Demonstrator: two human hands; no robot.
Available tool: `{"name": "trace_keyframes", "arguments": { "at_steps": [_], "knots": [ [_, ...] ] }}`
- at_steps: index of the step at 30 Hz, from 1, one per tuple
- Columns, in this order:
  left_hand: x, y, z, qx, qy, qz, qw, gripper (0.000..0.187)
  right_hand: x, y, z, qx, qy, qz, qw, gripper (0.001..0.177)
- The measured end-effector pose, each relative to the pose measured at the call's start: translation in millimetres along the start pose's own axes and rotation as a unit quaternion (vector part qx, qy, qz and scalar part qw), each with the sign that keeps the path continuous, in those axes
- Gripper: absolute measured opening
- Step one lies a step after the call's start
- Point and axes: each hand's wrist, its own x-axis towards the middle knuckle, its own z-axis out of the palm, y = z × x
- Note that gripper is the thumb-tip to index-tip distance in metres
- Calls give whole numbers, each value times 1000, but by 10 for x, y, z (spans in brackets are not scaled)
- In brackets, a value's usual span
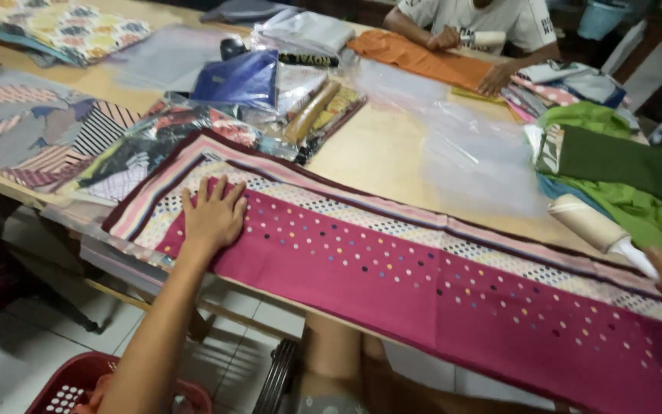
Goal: Using a lint roller to clean a piece of fabric and then folding it on a workspace.
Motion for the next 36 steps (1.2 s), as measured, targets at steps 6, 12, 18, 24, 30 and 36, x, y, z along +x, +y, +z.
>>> {"name": "trace_keyframes", "arguments": {
  "at_steps": [6, 12, 18, 24, 30, 36],
  "knots": [
    [-12, 42, 7, 17, 5, -3, 1000, 61, -354, -1328, 567, -470, -121, 133, 864, 63],
    [2, 18, 43, 7, 47, 9, 999, 61, -565, -1275, 700, -518, -60, 40, 852, 59],
    [-51, 66, -28, 10, 24, 5, 1000, 63, -703, -1474, 684, -489, -37, 40, 871, 58],
    [-71, 41, 65, 1, 34, 8, 999, 63, -777, -1444, 670, -557, -32, 38, 829, 50],
    [-52, 9, 53, -8, 45, 20, 999, 64, -828, -1325, 666, -510, 70, -34, 857, 40],
    [-50, 43, 17, 3, 29, 7, 1000, 67, -811, -1364, 423, -216, 268, -36, 938, 28]
  ]
}}
